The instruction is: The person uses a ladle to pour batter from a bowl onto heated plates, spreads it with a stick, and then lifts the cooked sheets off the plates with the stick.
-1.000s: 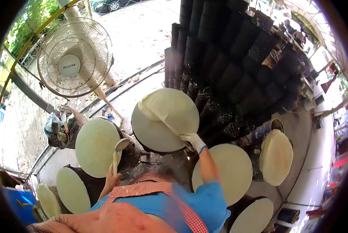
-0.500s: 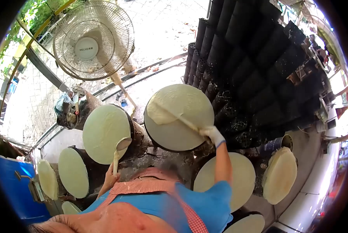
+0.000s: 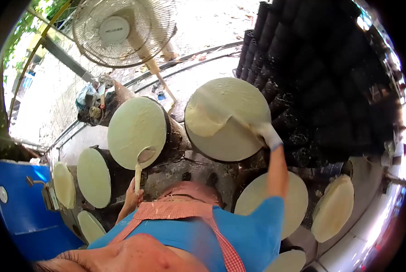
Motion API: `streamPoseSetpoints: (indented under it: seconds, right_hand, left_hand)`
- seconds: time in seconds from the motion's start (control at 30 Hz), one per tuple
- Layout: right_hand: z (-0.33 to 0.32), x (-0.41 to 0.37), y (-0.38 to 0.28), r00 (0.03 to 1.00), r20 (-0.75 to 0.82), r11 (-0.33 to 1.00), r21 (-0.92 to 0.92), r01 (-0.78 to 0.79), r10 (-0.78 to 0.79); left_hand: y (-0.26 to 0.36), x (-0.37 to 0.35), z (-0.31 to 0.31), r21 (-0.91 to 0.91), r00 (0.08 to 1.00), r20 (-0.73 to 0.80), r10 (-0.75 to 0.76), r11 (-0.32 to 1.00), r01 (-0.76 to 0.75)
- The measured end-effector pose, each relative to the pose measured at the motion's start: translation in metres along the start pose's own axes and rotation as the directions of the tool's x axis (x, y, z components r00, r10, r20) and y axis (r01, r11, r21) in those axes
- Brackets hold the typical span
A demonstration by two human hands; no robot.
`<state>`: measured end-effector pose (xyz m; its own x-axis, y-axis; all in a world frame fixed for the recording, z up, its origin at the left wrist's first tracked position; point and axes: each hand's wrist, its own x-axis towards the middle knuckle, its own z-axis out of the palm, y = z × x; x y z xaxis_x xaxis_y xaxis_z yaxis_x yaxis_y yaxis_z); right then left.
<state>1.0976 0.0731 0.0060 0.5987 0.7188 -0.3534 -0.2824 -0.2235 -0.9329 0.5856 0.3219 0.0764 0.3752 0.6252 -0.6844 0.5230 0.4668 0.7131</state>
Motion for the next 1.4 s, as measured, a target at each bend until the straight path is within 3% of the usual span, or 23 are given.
streamPoseSetpoints:
  seconds: [0.07,0.13,0.17,0.23,0.27,0.3,0.33,0.43,0.47,0.53,0.6,0.63,0.67,0.73,0.83,0.93,0.97,1.07,1.1,1.17,1.23,1.33,1.4]
  right_hand:
    - [0.014,0.049,-0.004,0.998,-0.049,0.995,-0.096,0.021,-0.026]
    - [0.056,0.029,-0.065,0.969,-0.022,0.911,-0.335,-0.241,0.248]
    - [0.039,0.033,-0.033,0.991,0.130,0.904,-0.426,0.037,0.020]
    - [-0.019,0.044,0.049,0.799,0.484,0.656,-0.480,0.583,-0.356]
    - [-0.016,-0.006,0.018,0.963,0.265,0.881,-0.465,0.085,0.047]
    - [-0.005,-0.067,-0.011,0.867,0.082,0.834,-0.329,-0.443,0.492]
    - [-0.025,-0.100,0.015,0.883,0.050,0.819,-0.400,-0.410,0.466]
    - [-0.008,-0.248,0.059,0.994,0.023,0.987,-0.124,-0.099,0.103]
    - [0.012,-0.301,0.066,0.814,-0.419,0.900,0.020,-0.436,0.403]
    - [0.092,-0.325,0.100,0.685,-0.638,0.932,0.173,-0.318,0.352]
    - [0.191,-0.288,0.109,0.633,-0.747,0.960,0.025,-0.280,0.204]
    - [0.237,-0.259,0.114,0.619,-0.774,0.966,-0.037,-0.255,0.134]
    - [0.273,-0.216,0.138,0.649,-0.760,0.992,0.050,0.112,-0.035]
    - [0.337,-0.165,0.106,0.662,-0.709,0.900,-0.419,-0.116,-0.245]
    - [0.359,-0.135,0.108,0.680,-0.706,0.732,-0.567,-0.378,-0.196]
    - [0.335,-0.184,0.125,0.567,-0.767,0.550,-0.625,-0.554,-0.301]
    - [0.329,-0.200,0.127,0.542,-0.802,0.563,-0.577,-0.592,-0.251]
    - [0.328,-0.176,0.139,0.459,-0.845,0.870,-0.421,-0.258,-0.273]
    - [0.352,-0.168,0.102,0.464,-0.841,0.887,-0.411,-0.210,-0.279]
    - [0.365,-0.130,0.105,0.605,-0.728,0.823,-0.531,-0.199,-0.323]
    - [0.354,-0.148,0.097,0.655,-0.711,0.733,-0.584,-0.348,-0.256]
    - [0.290,-0.181,0.122,0.580,-0.788,0.682,-0.542,-0.491,-0.208]
    - [0.274,-0.180,0.109,0.501,-0.831,0.795,-0.466,-0.389,-0.242]
  left_hand:
    - [-0.008,-0.002,-0.006,0.030,0.999,0.020,0.042,0.999,-0.042]
    - [-0.015,-0.002,-0.013,0.032,0.999,0.022,0.047,0.998,-0.047]
    - [-0.016,-0.005,-0.021,0.035,0.999,0.018,0.044,0.998,-0.045]
    - [-0.013,-0.008,-0.032,0.011,0.997,0.039,0.059,0.998,-0.059]
    - [-0.017,-0.005,-0.042,0.007,0.998,0.042,0.056,0.998,-0.057]
    - [-0.022,-0.003,-0.050,-0.003,0.998,0.042,0.050,0.999,-0.049]
    - [-0.018,-0.003,-0.055,-0.013,0.999,0.044,0.019,1.000,-0.018]
    - [-0.035,0.023,-0.093,0.032,0.987,0.144,0.075,0.996,-0.081]
    - [-0.031,0.022,-0.101,0.011,0.983,0.179,0.038,0.999,-0.041]
    - [-0.024,0.029,-0.118,0.067,0.960,0.269,0.071,0.994,-0.092]
    - [-0.023,0.028,-0.129,0.083,0.968,0.251,0.007,0.996,-0.029]
    - [-0.023,0.027,-0.134,0.068,0.965,0.260,0.017,0.997,-0.036]
    - [-0.024,0.026,-0.139,0.054,0.958,0.287,0.026,0.998,-0.043]
    - [-0.019,0.016,-0.145,0.019,0.951,0.306,0.038,0.999,-0.046]
    - [-0.009,-0.009,-0.157,0.006,0.926,0.369,0.082,0.996,-0.090]
    - [-0.027,-0.005,-0.177,-0.044,0.908,0.406,0.102,0.995,-0.092]
    - [-0.027,-0.009,-0.182,-0.098,0.896,0.439,0.071,0.995,-0.031]
    - [-0.037,-0.008,-0.194,-0.219,0.865,0.500,0.046,0.973,0.075]
    - [-0.045,0.001,-0.199,-0.282,0.855,0.518,0.031,0.950,0.137]
    - [-0.056,0.015,-0.204,-0.431,0.779,0.625,0.047,0.853,0.294]
    - [-0.053,0.014,-0.205,-0.494,0.709,0.705,0.025,0.735,0.464]
    - [-0.067,0.023,-0.212,-0.554,0.524,0.819,0.235,0.566,0.610]
    - [-0.065,0.029,-0.208,-0.481,0.399,0.876,0.272,0.562,0.672]
